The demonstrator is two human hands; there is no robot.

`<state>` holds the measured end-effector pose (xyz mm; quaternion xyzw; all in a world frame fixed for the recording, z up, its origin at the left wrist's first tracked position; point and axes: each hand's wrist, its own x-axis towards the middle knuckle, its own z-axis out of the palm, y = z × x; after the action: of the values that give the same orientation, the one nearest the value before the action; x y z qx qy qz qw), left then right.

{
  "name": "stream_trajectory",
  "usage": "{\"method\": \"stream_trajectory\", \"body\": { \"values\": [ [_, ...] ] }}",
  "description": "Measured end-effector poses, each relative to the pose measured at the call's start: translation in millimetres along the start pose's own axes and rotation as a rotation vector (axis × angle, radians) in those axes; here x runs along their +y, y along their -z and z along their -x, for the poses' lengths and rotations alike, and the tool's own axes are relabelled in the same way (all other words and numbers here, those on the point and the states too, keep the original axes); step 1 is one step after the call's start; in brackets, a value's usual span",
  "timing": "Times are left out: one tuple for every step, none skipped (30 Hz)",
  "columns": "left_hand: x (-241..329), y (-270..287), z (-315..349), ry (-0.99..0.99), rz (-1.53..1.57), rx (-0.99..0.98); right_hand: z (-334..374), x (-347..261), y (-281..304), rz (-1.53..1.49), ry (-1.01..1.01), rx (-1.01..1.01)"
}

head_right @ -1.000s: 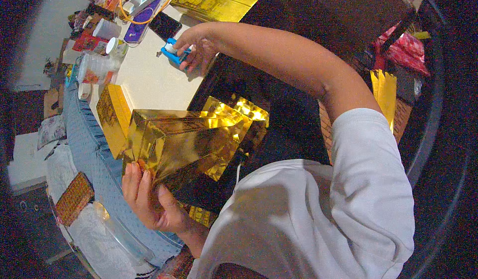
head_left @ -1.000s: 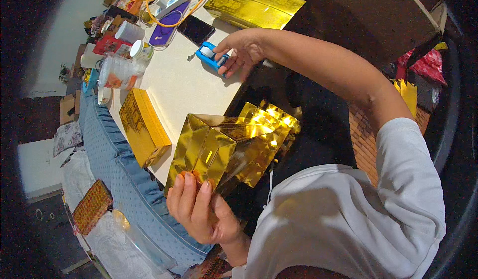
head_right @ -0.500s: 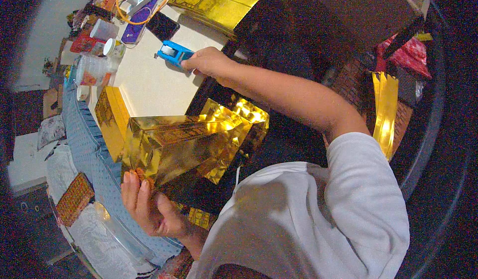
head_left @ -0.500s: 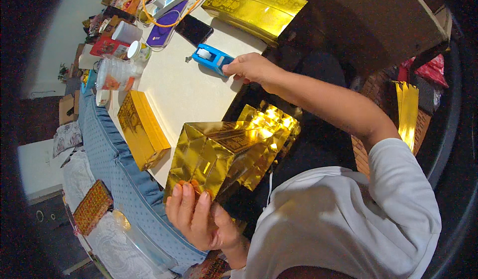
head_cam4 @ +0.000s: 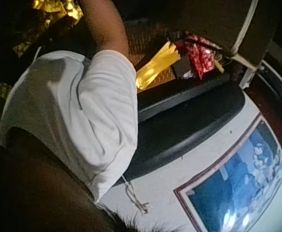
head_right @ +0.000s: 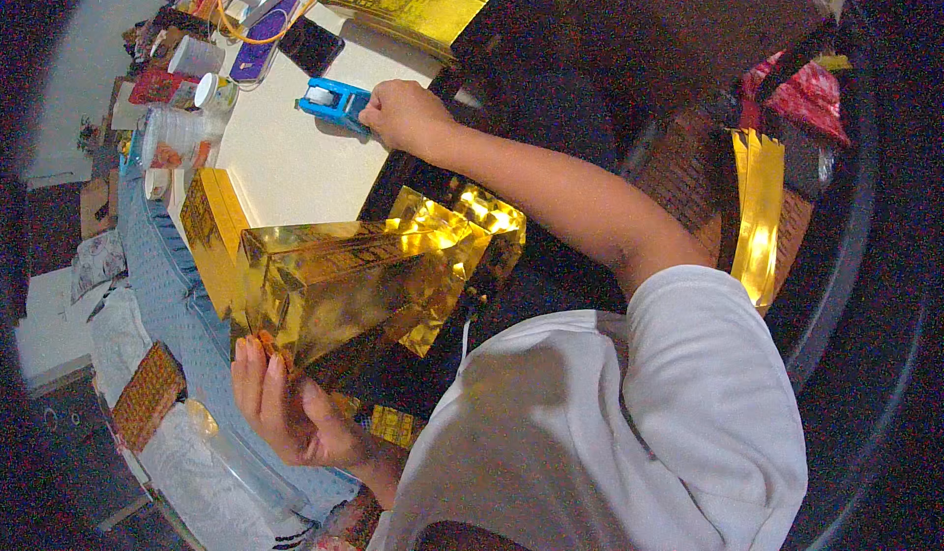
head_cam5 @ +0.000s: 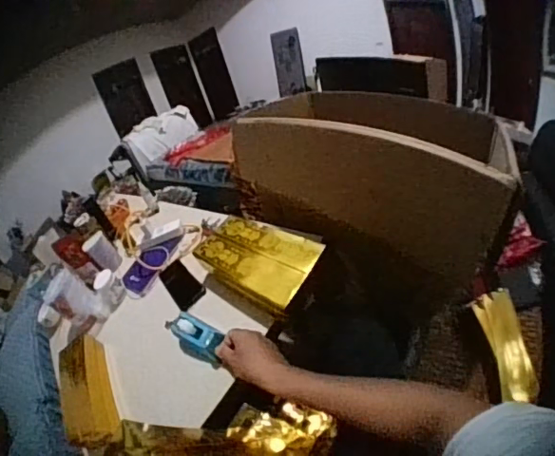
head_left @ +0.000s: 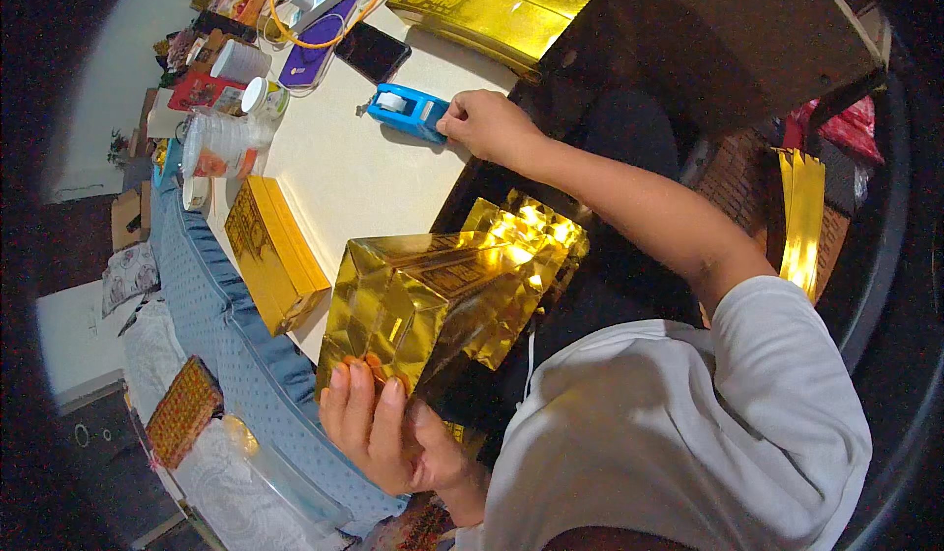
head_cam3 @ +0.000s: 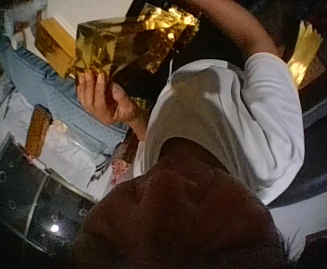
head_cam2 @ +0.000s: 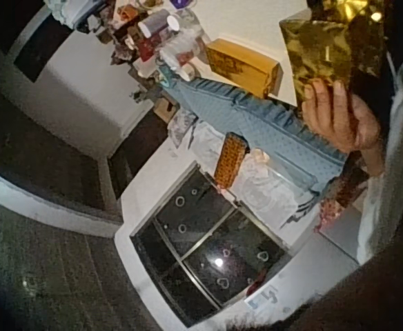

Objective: The person assembles a decorative structure from gold-colored paper by folding sheets, securing them with tape, and stacking the completed sections together.

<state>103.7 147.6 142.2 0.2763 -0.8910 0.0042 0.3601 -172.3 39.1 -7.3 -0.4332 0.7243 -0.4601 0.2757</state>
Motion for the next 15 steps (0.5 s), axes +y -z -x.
{"method": "stream_trajectory", "body": {
  "values": [
    [1.3, -0.2, -0.3, 0.013, 0.013, 0.013, -1.3, 0.1, -0.4, 0.019, 0.039, 0.005],
    [2.8, -1.3, -0.5, 0.025, 0.026, 0.025, -2.8, 0.0, -0.9, 0.038, 0.037, -0.003],
    [3.5, -2.2, 0.0, 0.036, 0.04, 0.037, -3.8, -0.8, -1.3, 0.057, 0.035, -0.01],
    [2.6, -2.0, 0.6, 0.027, 0.019, 0.032, -3.7, -1.3, -1.8, 0.077, 0.032, -0.016],
    [0.7, -1.2, 1.1, 0.018, -0.003, 0.027, -2.8, -1.6, -2.0, 0.081, 0.026, -0.01],
    [-0.1, -1.0, 1.0, 0.008, -0.028, 0.023, -2.8, -3.1, -2.2, 0.084, 0.022, -0.004],
    [2.6, -3.2, 0.7, 0.053, 0.001, 0.052, -2.5, -3.8, -2.1, 0.087, 0.017, 0.002],
    [7.3, -7.0, 0.2, 0.098, 0.03, 0.08, -2.9, -1.5, -1.5, 0.092, 0.025, -0.02],
    [10.1, -7.9, -2.3, 0.137, 0.058, 0.115, -5.8, 0.1, 1.4, 0.096, 0.04, -0.036],
    [10.1, -6.6, -3.6, 0.127, 0.068, 0.114, -7.5, 1.7, 3.7, 0.101, 0.054, -0.052],
    [9.4, -5.0, -4.3, 0.118, 0.078, 0.113, -7.3, 3.3, 4.3, 0.043, 0.069, -0.046],
    [8.4, -5.6, -3.8, 0.112, 0.091, 0.114, -4.9, 2.3, 6.0, -0.007, 0.083, -0.041],
    [7.9, -6.6, -3.9, 0.111, 0.094, 0.124, -3.1, 1.2, 7.7, -0.058, 0.098, -0.038],
    [7.3, -7.6, -4.3, 0.11, 0.095, 0.134, -2.2, -0.1, 10.4, -0.042, 0.082, -0.014],
    [6.9, -7.9, -2.9, 0.115, 0.094, 0.138, 0.8, -12.7, 16.9, -0.003, 0.091, -0.021]
  ]
}}
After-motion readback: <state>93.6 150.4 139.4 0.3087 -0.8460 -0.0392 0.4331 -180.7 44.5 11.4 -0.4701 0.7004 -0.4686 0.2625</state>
